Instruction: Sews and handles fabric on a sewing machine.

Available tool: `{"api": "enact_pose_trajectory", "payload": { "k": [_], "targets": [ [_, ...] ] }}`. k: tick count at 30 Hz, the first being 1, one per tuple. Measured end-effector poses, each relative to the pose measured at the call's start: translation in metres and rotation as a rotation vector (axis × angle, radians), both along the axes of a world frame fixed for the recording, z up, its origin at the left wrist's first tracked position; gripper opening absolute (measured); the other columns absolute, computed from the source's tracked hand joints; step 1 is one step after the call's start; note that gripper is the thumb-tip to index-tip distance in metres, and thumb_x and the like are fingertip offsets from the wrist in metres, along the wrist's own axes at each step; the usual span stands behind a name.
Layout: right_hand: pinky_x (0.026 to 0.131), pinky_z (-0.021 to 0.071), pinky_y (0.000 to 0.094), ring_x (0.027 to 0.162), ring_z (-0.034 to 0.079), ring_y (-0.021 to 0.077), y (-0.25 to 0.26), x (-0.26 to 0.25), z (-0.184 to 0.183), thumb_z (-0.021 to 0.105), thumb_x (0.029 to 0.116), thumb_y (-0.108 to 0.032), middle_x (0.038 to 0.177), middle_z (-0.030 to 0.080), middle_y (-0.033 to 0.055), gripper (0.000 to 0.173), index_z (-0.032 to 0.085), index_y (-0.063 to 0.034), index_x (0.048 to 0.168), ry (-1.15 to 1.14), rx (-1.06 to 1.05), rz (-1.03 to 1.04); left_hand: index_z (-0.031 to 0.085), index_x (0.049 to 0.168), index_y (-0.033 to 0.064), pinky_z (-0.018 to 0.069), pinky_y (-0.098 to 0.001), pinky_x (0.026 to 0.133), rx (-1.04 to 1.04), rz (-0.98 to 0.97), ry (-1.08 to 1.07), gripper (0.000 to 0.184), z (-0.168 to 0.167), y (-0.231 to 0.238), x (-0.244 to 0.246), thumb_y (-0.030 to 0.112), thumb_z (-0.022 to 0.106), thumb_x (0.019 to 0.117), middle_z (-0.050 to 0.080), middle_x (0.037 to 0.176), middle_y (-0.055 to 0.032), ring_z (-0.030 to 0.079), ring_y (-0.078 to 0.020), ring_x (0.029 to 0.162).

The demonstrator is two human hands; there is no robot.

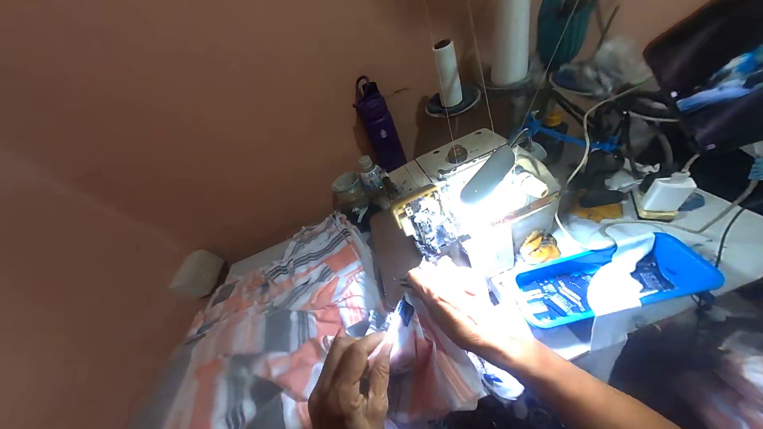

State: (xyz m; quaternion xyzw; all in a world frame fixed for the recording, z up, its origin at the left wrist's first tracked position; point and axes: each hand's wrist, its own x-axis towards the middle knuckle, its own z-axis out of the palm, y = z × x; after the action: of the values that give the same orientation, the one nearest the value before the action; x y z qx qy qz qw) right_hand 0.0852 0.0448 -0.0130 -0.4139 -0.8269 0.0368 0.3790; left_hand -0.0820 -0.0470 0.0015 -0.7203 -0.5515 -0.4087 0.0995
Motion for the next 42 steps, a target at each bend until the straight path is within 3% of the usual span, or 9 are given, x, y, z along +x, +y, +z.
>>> {"api": "enact_pose_trajectory", "payload": {
  "k": [3,9,19,26,29,31,33,37,42],
  "targets": [
    [0.065,0.0537,0.0421,0.078,0.069,0.0250,-0.011,0.008,0.009,0.055,0.1008,-0.016,0.084,0.068,0.0088,0.020,0.072,-0.0069,0.102,0.108,-0.086,0.045,0.074,0.094,-0.0004,0.0446,-0.0157,0.088,0.094,0.028,0.007,0.017,-0.003,0.000,-0.002,0.013,0.064,0.0945,0.062,0.082,-0.0136,0.059,-0.0117,0.085],
    [0.068,0.0496,0.0203,0.074,0.061,0.0056,-0.045,0.032,0.010,0.061,0.0996,-0.027,0.086,0.069,0.0055,0.028,0.071,-0.0026,0.107,0.440,-0.321,0.248,0.070,0.096,0.0055,0.0374,-0.0297,0.110,0.198,0.019,0.101,0.016,-0.014,0.001,-0.003,0.016,0.059,0.1001,0.060,0.087,-0.0107,0.061,-0.0159,0.094],
    [0.062,0.0485,0.0200,0.067,0.062,0.0079,-0.054,0.017,0.000,0.063,0.0949,-0.019,0.077,0.067,0.0055,0.016,0.071,-0.0047,0.092,0.429,-0.254,0.182,0.067,0.095,0.0074,0.0270,-0.0381,0.115,0.211,0.048,0.181,0.017,-0.018,-0.006,0.002,0.017,0.056,0.1022,0.060,0.088,-0.0092,0.060,-0.0170,0.097],
    [0.070,0.0512,0.0112,0.075,0.061,-0.0060,-0.054,0.036,-0.009,0.066,0.0968,-0.021,0.087,0.069,-0.0045,0.023,0.069,-0.0022,0.111,0.814,-0.422,0.121,0.071,0.099,0.0064,0.0376,-0.0330,0.110,0.208,0.010,0.075,0.017,0.004,-0.014,-0.010,0.019,0.060,0.1005,0.065,0.089,-0.0093,0.063,-0.0146,0.094],
    [0.070,0.0520,0.0145,0.076,0.061,-0.0033,-0.068,0.035,-0.036,0.074,0.0890,-0.029,0.090,0.066,-0.0017,0.040,0.065,-0.0007,0.116,0.745,-0.542,0.022,0.074,0.098,0.0035,0.0396,-0.0339,0.108,0.219,0.006,0.055,0.019,0.016,-0.017,-0.012,0.018,0.062,0.0988,0.067,0.085,-0.0101,0.063,-0.0148,0.088],
    [0.073,0.0555,0.0334,0.080,0.066,0.0122,-0.084,0.033,-0.059,0.076,0.0854,-0.035,0.092,0.070,0.0072,0.049,0.066,0.0013,0.118,0.552,-0.604,-0.053,0.076,0.096,0.0013,0.0437,-0.0333,0.103,0.213,0.052,0.062,0.020,0.028,-0.023,-0.012,0.016,0.063,0.0966,0.069,0.082,-0.0111,0.064,-0.0158,0.085],
    [0.078,0.0551,0.0476,0.085,0.069,0.0248,-0.096,0.032,-0.072,0.069,0.0883,-0.021,0.092,0.072,0.0152,0.034,0.070,0.0042,0.111,0.463,-0.675,-0.045,0.076,0.094,0.0008,0.0464,-0.0260,0.091,0.234,0.068,0.051,0.020,0.036,-0.030,-0.020,0.017,0.064,0.0960,0.070,0.082,-0.0108,0.063,-0.0126,0.083],
    [0.068,0.0518,0.0147,0.073,0.061,0.0000,-0.088,0.027,-0.049,0.060,0.0869,-0.002,0.083,0.068,0.0064,0.016,0.071,0.0049,0.096,0.611,-0.282,0.147,0.074,0.097,-0.0036,0.0506,-0.0152,0.081,0.209,0.044,-0.123,0.020,0.063,-0.067,-0.057,0.015,0.066,0.0955,0.071,0.090,-0.0074,0.063,-0.0004,0.086],
    [0.064,0.0449,0.0115,0.068,0.055,0.0014,-0.075,0.019,0.079,0.064,0.0926,-0.004,0.079,0.064,0.0092,0.014,0.070,0.0075,0.096,0.559,0.364,0.173,0.073,0.103,0.0254,0.0544,-0.0120,0.075,0.038,-0.089,-0.280,0.007,0.107,-0.150,-0.105,0.026,0.070,0.0970,0.069,0.096,0.0240,0.064,0.0099,0.086]
  ]
}}
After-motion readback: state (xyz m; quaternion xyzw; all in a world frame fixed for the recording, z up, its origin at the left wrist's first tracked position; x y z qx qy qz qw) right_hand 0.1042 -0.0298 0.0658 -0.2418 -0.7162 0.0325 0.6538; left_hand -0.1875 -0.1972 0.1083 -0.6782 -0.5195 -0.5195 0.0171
